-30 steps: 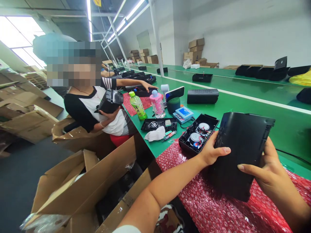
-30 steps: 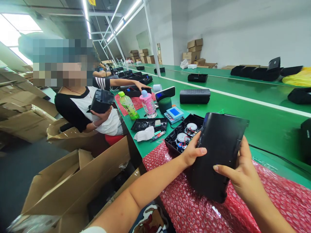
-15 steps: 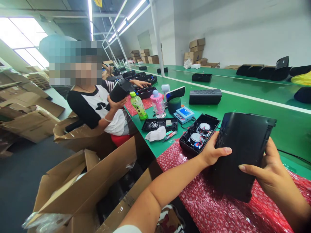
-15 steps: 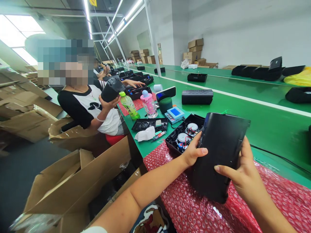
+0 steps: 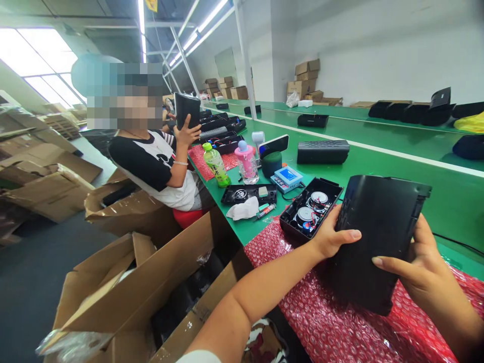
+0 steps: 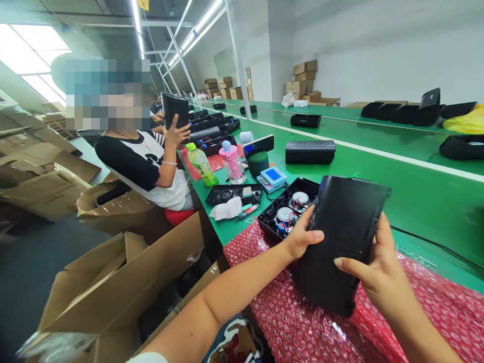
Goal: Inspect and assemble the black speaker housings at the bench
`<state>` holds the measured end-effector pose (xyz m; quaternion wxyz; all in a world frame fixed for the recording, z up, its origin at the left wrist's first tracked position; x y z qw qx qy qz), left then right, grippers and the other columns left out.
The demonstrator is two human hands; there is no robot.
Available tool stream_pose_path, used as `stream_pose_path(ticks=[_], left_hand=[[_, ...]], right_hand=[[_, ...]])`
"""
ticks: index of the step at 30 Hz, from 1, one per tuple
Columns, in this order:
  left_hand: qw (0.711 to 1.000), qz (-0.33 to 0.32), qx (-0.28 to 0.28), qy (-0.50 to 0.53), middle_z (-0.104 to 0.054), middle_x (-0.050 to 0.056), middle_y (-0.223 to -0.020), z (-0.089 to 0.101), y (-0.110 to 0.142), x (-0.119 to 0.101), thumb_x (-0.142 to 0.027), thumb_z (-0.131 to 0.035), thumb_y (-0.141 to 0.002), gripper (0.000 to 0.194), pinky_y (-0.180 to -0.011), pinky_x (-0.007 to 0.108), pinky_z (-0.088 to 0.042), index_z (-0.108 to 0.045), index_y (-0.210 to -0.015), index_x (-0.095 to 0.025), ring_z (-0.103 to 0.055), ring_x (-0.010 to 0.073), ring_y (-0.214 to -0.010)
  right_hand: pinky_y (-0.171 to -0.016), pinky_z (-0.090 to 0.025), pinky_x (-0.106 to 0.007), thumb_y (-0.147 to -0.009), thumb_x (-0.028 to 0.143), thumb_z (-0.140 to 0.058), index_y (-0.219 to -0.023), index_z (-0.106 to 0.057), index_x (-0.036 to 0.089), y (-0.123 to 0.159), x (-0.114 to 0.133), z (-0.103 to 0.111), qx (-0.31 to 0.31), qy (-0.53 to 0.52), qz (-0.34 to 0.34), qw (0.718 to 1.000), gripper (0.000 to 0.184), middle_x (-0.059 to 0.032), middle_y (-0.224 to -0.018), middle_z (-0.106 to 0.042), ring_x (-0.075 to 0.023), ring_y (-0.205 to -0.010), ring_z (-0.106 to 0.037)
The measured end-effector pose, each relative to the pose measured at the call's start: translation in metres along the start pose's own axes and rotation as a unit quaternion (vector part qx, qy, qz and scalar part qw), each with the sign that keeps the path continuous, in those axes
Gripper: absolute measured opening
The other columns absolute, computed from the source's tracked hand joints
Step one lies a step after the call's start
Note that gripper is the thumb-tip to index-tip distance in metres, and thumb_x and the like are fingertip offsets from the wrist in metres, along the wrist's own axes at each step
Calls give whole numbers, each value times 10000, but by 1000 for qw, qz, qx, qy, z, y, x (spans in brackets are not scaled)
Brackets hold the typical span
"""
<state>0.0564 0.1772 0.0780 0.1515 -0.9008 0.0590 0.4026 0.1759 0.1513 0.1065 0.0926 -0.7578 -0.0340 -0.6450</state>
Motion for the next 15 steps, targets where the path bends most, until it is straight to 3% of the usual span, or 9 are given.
stream_pose_path(ticks=[15], left_hand=[[1000, 13, -13, 0, -633, 51, -1032, 2, 0, 2, -367, -872, -493, 744, -962, 410, -417, -600, -1168, -210, -585, 213, -930]], right_hand=[[-848, -578, -242, -503, 131, -839, -1488, -358, 393, 0, 4, -3, 4, 5, 3, 1000, 1128, -25, -1329, -592, -240, -1113, -633]])
Point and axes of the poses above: each hand's wrist, its own y-axis away from the middle knuckle, its own z-axis out of the back of the hand, x = y × z, the point moved 8 cm from there along -y, towards the middle knuckle
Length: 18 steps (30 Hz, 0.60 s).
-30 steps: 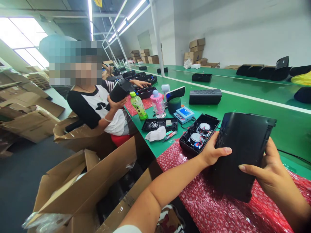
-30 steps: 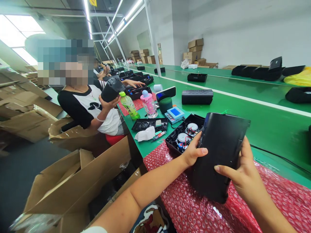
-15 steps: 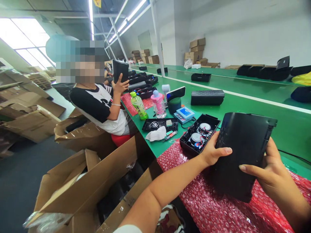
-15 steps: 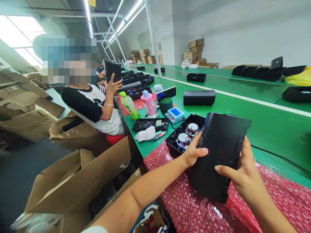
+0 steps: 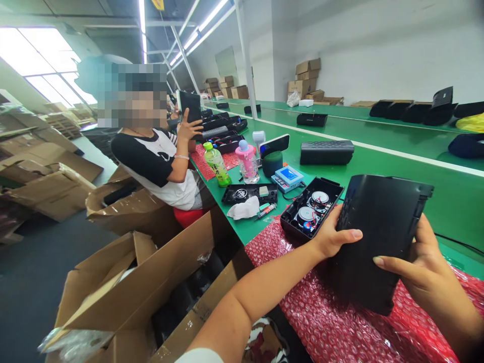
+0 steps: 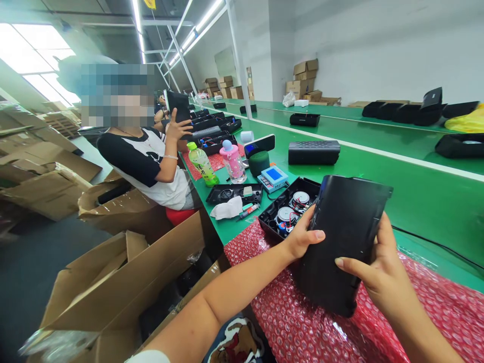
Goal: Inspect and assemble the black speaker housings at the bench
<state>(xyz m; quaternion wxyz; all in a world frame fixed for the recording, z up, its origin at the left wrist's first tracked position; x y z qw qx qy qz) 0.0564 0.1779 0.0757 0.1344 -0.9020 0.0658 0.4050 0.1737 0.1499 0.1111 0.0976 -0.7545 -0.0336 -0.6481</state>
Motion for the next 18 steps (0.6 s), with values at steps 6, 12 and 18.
stream_pose_path(ticks=[6, 12, 18], left_hand=[[1000, 1, -5, 1, -631, 49, -1033, 1, 0, 0, -359, -870, -490, 729, -943, 398, -422, -605, -1154, -212, -583, 203, -913], [1000, 5, -11, -3, -628, 63, -1068, 1, 1, 0, -373, -870, -487, 766, -994, 440, -408, -603, -1186, -206, -582, 230, -957], [1000, -1, 1, 2, -629, 59, -1063, -2, 2, -2, -367, -872, -500, 718, -1019, 451, -397, -619, -1153, -208, -577, 216, -955]], right_hand=[[-878, -574, -261, -481, 114, -821, -1483, -365, 399, 0, -3, 2, -6, -2, -14, 1000, 1137, -20, -1336, -592, -252, -1163, -615], [-820, -593, -232, -482, 125, -802, -1408, -461, 378, -1, 0, 3, -9, 16, 4, 1000, 1019, -13, -1272, -618, -250, -1120, -634], [-786, -606, -239, -483, 136, -798, -1383, -475, 385, -2, 2, 1, -9, 28, 1, 1000, 988, -12, -1231, -629, -262, -1106, -640]])
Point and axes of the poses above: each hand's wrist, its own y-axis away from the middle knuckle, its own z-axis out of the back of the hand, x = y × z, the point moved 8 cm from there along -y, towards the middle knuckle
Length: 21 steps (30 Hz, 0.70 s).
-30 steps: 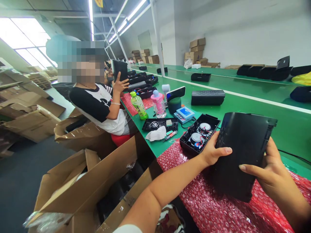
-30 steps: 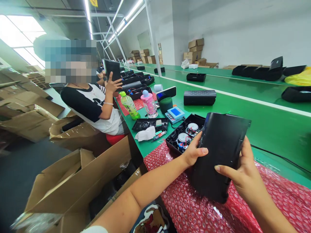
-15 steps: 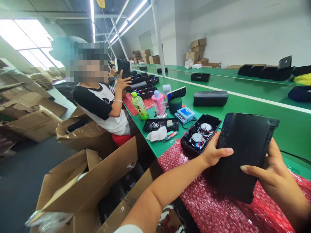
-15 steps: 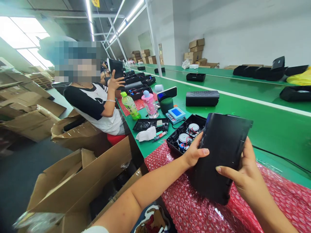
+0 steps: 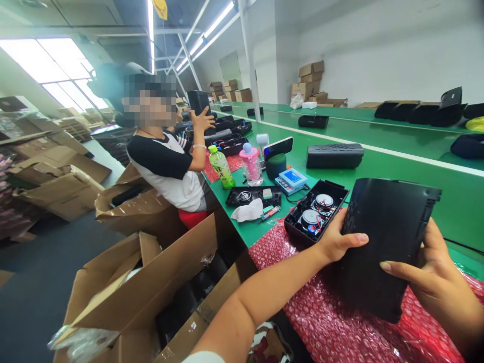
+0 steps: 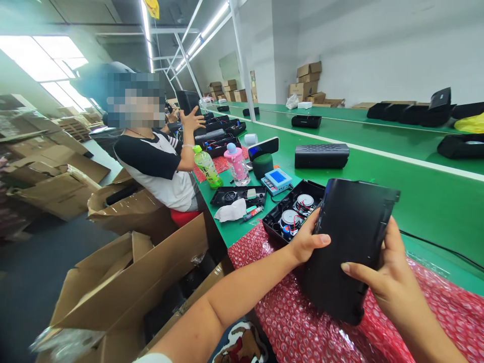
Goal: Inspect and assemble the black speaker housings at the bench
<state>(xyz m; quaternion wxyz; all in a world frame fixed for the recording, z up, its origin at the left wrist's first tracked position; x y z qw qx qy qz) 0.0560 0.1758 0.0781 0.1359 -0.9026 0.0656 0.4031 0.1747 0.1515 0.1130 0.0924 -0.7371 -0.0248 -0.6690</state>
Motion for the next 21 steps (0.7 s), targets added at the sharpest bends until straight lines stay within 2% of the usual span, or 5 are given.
stream_pose_path(ticks=[6, 12, 17, 21], left_hand=[[1000, 1, -8, -15, -636, 58, -1053, 2, -1, 1, -380, -872, -488, 750, -1027, 467, -399, -613, -1170, -207, -593, 244, -973], [1000, -1, -8, -18, -641, 56, -1058, 3, -2, 2, -378, -869, -497, 746, -1023, 457, -405, -604, -1174, -209, -599, 247, -988], [1000, -2, 2, -12, -653, 56, -1057, 2, -1, 3, -374, -865, -517, 736, -1008, 453, -418, -600, -1184, -212, -609, 249, -990], [1000, -10, 3, -19, -666, 78, -1101, 2, -1, 1, -392, -860, -528, 761, -1033, 475, -408, -579, -1210, -205, -615, 290, -1065]], right_hand=[[-847, -588, -255, -492, 141, -797, -1408, -463, 399, 2, 2, 1, -5, 7, 1, 1000, 1008, -12, -1253, -621, -261, -1139, -622], [-775, -601, -232, -475, 139, -811, -1446, -423, 409, 1, 0, 1, -13, -8, -5, 1000, 1081, -8, -1235, -631, -252, -1070, -651], [-838, -594, -268, -490, 133, -819, -1465, -392, 406, 2, -2, 0, -3, -18, -15, 1000, 1099, -19, -1317, -598, -267, -1137, -625], [-896, -577, -306, -505, 127, -817, -1473, -377, 393, 1, -5, 1, 6, -23, -7, 1000, 1095, -30, -1348, -578, -274, -1171, -607]])
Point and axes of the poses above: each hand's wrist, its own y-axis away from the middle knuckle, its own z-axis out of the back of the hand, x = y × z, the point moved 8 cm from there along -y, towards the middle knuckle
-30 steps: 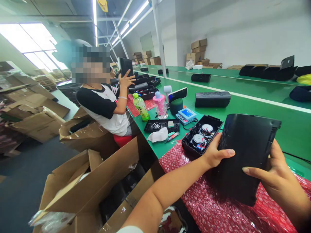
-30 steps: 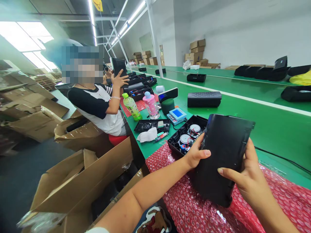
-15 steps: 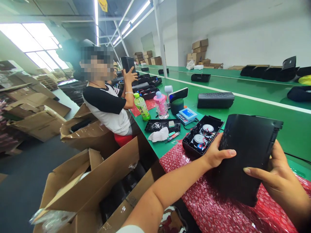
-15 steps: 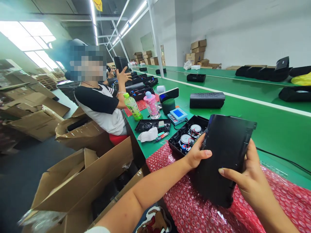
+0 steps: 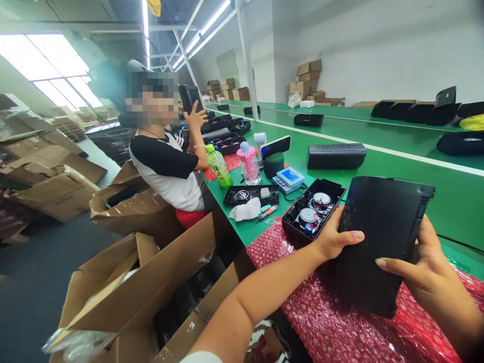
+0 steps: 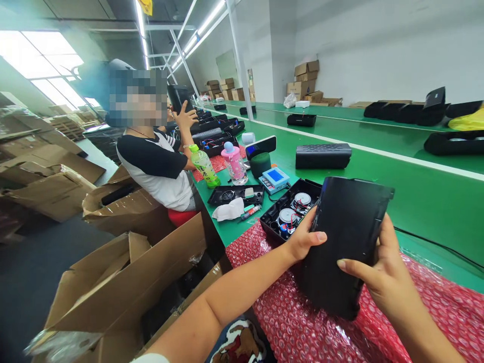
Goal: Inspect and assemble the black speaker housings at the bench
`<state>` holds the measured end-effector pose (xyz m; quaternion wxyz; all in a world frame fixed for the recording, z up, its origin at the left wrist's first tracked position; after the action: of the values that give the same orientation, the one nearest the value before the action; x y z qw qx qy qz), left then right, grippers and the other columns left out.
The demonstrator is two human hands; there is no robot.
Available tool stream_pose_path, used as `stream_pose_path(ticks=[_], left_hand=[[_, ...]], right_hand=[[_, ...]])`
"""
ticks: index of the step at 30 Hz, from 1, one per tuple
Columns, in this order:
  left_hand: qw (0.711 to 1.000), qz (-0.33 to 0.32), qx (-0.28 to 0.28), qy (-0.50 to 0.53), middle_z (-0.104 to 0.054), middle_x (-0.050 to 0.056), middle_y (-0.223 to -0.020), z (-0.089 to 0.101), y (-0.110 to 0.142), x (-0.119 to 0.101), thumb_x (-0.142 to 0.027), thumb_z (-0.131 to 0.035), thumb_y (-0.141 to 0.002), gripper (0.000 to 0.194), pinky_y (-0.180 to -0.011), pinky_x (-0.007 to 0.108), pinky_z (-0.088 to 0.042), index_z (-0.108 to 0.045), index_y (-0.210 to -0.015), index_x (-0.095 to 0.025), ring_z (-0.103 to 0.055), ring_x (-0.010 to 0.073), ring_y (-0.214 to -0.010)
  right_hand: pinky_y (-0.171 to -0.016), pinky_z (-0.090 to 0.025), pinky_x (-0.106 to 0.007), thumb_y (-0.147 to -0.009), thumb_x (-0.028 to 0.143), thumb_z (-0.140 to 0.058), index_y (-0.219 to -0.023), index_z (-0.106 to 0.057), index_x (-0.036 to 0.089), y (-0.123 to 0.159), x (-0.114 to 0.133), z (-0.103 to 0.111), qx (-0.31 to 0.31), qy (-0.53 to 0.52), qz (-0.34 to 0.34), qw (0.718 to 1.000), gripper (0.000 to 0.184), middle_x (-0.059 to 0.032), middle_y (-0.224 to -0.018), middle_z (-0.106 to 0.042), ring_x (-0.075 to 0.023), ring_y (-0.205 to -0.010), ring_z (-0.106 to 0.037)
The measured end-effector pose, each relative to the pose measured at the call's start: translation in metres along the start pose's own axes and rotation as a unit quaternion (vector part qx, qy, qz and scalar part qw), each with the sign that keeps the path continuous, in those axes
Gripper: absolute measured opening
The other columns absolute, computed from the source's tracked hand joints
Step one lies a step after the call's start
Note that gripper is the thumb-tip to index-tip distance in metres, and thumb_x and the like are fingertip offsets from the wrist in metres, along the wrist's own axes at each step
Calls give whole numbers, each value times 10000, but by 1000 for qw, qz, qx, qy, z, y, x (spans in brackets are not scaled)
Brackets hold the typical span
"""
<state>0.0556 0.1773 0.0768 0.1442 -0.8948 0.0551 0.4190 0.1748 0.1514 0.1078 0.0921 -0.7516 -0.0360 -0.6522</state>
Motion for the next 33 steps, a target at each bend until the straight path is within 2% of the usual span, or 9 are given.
stream_pose_path(ticks=[5, 8, 10, 12, 16, 19, 22, 27, 33], left_hand=[[1000, 14, -11, -11, -648, 99, -1222, 1, 2, 2, -440, -858, -525, 839, -1096, 509, -371, -534, -1264, -209, -576, 345, -1208], [999, 14, -24, -41, -577, 108, -1364, 4, 5, 2, -488, -834, -558, 900, -1153, 503, -318, -480, -1337, -211, -486, 350, -1327], [996, 0, -32, -79, -500, 102, -1464, 6, 5, -1, -535, -801, -595, 932, -1183, 493, -288, -438, -1395, -224, -402, 347, -1401], [992, -12, -31, -121, -433, 90, -1525, 6, 5, -5, -564, -760, -650, 926, -1199, 474, -278, -398, -1438, -239, -352, 336, -1439], [983, -13, -15, -185, -433, 108, -1519, 1, 6, -11, -584, -724, -700, 924, -1181, 463, -327, -343, -1467, -237, -392, 337, -1416], [973, 1, 12, -230, -429, 164, -1506, -7, 8, -15, -500, -848, -578, 1153, -1131, 517, -383, -218, -1504, -226, -470, 378, -1350], [965, -2, 39, -258, -365, 205, -1542, -14, 10, -20, -383, -907, -513, 1300, -1123, 535, -389, -105, -1524, -224, -475, 389, -1346], [965, 1, 48, -259, -350, 184, -1557, -16, 10, -20, -387, -904, -537, 1254, -1128, 529, -392, -129, -1514, -251, -442, 381, -1378], [963, -5, 41, -267, -429, 152, -1509, -14, 10, -19, -437, -902, -546, 1233, -1109, 498, -423, -162, -1518, -270, -493, 357, -1336]], right_hand=[[-1038, -492, -352, -556, 124, -810, -1498, -311, 386, -1, 2, -2, 14, -9, 15, 1000, 1098, -20, -1392, -536, -270, -1284, -521], [-1122, -411, -413, -606, 156, -785, -1530, -221, 326, 0, 8, -7, 25, -17, 19, 999, 1096, -44, -1523, -386, -277, -1351, -444], [-1140, -383, -467, -593, 171, -755, -1549, -126, 295, -1, 9, -9, 23, -26, 12, 999, 1150, -58, -1592, -245, -290, -1385, -390], [-1138, -380, -503, -562, 178, -736, -1554, -57, 290, -4, 9, -9, 22, -27, 19, 999, 1208, -66, -1605, -195, -299, -1395, -367], [-1116, -415, -499, -575, 192, -726, -1561, -28, 297, -6, 7, -7, 32, -14, 48, 998, 1213, -77, -1596, -203, -301, -1378, -380], [-1123, -410, -485, -589, 188, -719, -1569, 8, 284, -5, 7, -7, 38, -14, 72, 997, 1224, -86, -1594, -197, -300, -1388, -363], [-1171, -336, -479, -598, 177, -706, -1571, 20, 257, -4, 9, -5, 34, 0, 88, 996, 1217, -94, -1590, -195, -291, -1418, -314], [-1207, -250, -490, -596, 177, -683, -1568, 35, 267, -4, 9, -5, 30, 6, 92, 995, 1212, -78, -1604, -152, -280, -1442, -271], [-1156, -372, -475, -590, 180, -660, -1571, 73, 293, -4, 6, -7, 24, 3, 72, 997, 1230, -50, -1607, -162, -298, -1433, -289]])
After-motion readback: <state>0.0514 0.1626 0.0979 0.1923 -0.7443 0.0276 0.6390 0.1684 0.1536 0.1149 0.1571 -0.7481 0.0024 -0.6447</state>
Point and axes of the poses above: each hand's wrist, its own y-axis away from the middle knuckle, its own z-axis out of the back of the hand, x = y × z, the point moved 8 cm from there along -y, towards the middle knuckle
